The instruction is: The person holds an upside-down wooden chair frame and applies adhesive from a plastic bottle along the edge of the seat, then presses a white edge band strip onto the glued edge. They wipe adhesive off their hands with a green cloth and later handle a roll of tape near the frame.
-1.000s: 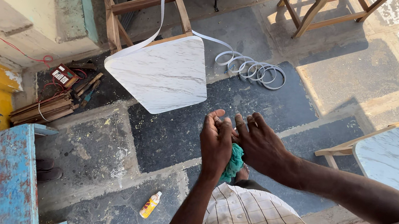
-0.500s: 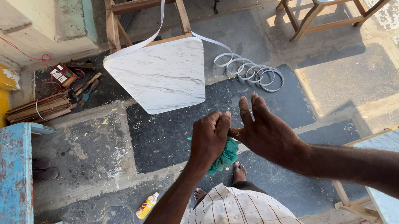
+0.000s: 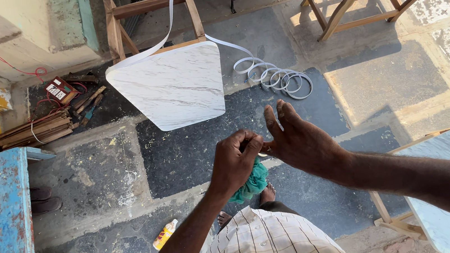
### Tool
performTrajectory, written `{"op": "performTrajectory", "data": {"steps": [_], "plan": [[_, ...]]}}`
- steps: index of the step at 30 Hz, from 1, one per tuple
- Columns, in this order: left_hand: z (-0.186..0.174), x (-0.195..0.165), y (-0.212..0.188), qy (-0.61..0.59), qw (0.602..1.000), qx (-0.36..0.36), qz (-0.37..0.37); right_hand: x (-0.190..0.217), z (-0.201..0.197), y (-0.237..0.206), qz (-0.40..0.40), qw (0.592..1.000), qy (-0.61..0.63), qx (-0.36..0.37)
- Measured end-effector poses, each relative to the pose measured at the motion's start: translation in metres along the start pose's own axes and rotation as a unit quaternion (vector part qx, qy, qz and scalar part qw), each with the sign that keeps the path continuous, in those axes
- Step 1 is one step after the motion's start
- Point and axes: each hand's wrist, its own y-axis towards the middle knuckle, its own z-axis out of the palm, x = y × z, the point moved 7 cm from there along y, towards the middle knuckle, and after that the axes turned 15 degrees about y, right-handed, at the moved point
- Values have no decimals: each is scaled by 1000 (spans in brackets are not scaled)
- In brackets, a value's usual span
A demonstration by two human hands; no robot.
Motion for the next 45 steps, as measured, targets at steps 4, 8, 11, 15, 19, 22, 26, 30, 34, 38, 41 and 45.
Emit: {"op": "performTrajectory", "data": {"steps": [4, 8, 11, 15, 19, 22, 26, 30, 34, 38, 41, 45], "plan": [[18, 19, 7, -69, 990, 44, -114, 3, -7, 0, 13, 997, -23, -67], [13, 23, 16, -207, 951, 129, -190, -2, -10, -5, 36, 992, -13, -122], [4, -1, 12, -165, 975, 144, -34, -6, -3, -10, 37, 995, -34, -85], [8, 2, 4, 23, 994, 103, -25, -3, -6, -16, 8, 996, -50, -80], [-9, 28, 23, 20, 990, 61, -125, -1, -25, -23, -8, 987, -23, -161], [-33, 24, 36, 122, 991, -12, -56, 0, -25, -26, -36, 989, 53, -132], [-15, -23, 2, 250, 948, 16, 196, 4, -9, -27, -44, 990, 121, -49], [-9, -63, -26, 306, 880, -14, 364, 10, 7, -31, -54, 987, 150, -4], [2, -78, -24, 344, 860, 18, 376, 15, 23, -33, -62, 988, 134, 50], [-25, -69, -9, 70, 938, 11, 338, 8, 18, -36, -51, 991, 124, -25], [-74, 5, 19, -84, 990, -115, -8, -8, -4, -45, -4, 982, 86, -171], [-41, 25, 15, 6, 995, -77, -63, -22, -6, -39, 64, 984, 114, -124]]}}
